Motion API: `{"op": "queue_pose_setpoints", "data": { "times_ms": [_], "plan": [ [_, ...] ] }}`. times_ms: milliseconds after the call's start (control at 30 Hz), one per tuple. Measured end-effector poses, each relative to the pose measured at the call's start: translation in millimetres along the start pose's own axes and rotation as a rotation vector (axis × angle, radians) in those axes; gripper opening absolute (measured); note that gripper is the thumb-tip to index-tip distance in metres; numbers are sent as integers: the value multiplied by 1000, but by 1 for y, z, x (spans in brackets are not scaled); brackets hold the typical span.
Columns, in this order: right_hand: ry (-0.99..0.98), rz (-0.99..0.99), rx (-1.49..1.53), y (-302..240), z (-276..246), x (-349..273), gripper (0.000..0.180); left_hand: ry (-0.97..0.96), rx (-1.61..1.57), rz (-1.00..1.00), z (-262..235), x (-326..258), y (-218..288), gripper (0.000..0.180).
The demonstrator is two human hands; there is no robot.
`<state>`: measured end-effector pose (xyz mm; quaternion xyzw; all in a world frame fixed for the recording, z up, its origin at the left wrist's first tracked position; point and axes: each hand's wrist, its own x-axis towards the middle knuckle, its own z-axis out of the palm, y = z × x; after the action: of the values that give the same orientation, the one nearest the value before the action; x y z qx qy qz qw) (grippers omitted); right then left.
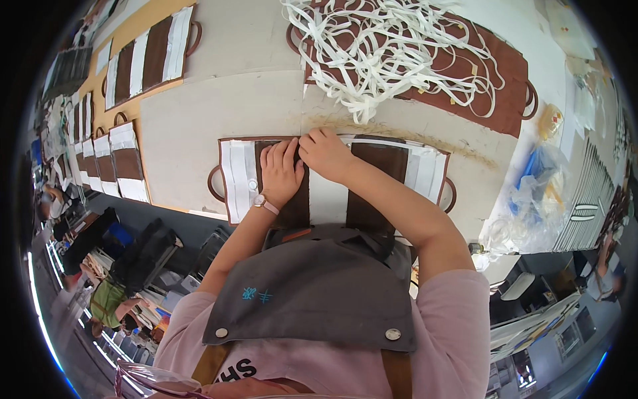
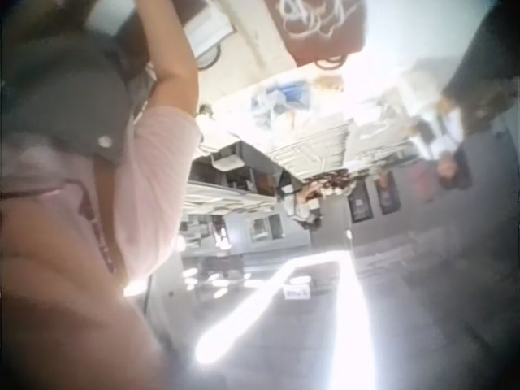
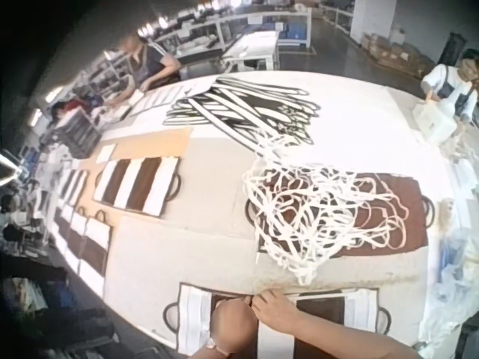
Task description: The person assembles striped tote bags by hand at a workbench. They thread white straps through the bag's top edge, trim excess strap with scissors, and press the straps flat. The person repeats this process on multiple bags, moving finished units aside.
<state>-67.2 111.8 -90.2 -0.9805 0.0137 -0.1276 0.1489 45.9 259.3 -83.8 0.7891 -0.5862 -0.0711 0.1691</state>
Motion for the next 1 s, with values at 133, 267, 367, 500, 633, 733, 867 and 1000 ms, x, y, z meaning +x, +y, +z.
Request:
{"op": "queue_pose_setpoints", "data": {
  "times_ms": [133, 267, 367, 500, 633, 733, 867, 1000],
  "plan": [
    [47, 89, 28, 5, 5, -8, 23, -66, 96, 9, -7, 4, -11, 48],
    [178, 449, 141, 3, 1, -15, 25, -50, 158, -16, -14, 3, -2, 47],
    [106, 475, 164, 5, -1, -14, 20, -3, 35, 10, -5, 8, 17, 49],
    [67, 498, 257, 11, -3, -15, 16, 27, -72, 80, 10, 5, 15, 53],
    [118, 343, 264, 16, 0, -24, 14, 72, -73, 37, 13, 9, 15, 50],
    [84, 212, 205, 21, -3, -30, 13, 31, -96, 19, 15, 15, 10, 44],
    [57, 187, 189, 23, -2, -32, 14, 5, -76, 97, 14, 17, 0, 35],
    [166, 260, 181, 13, 2, -26, 19, 34, -110, 117, 13, 18, -3, 42]
  ]
}}
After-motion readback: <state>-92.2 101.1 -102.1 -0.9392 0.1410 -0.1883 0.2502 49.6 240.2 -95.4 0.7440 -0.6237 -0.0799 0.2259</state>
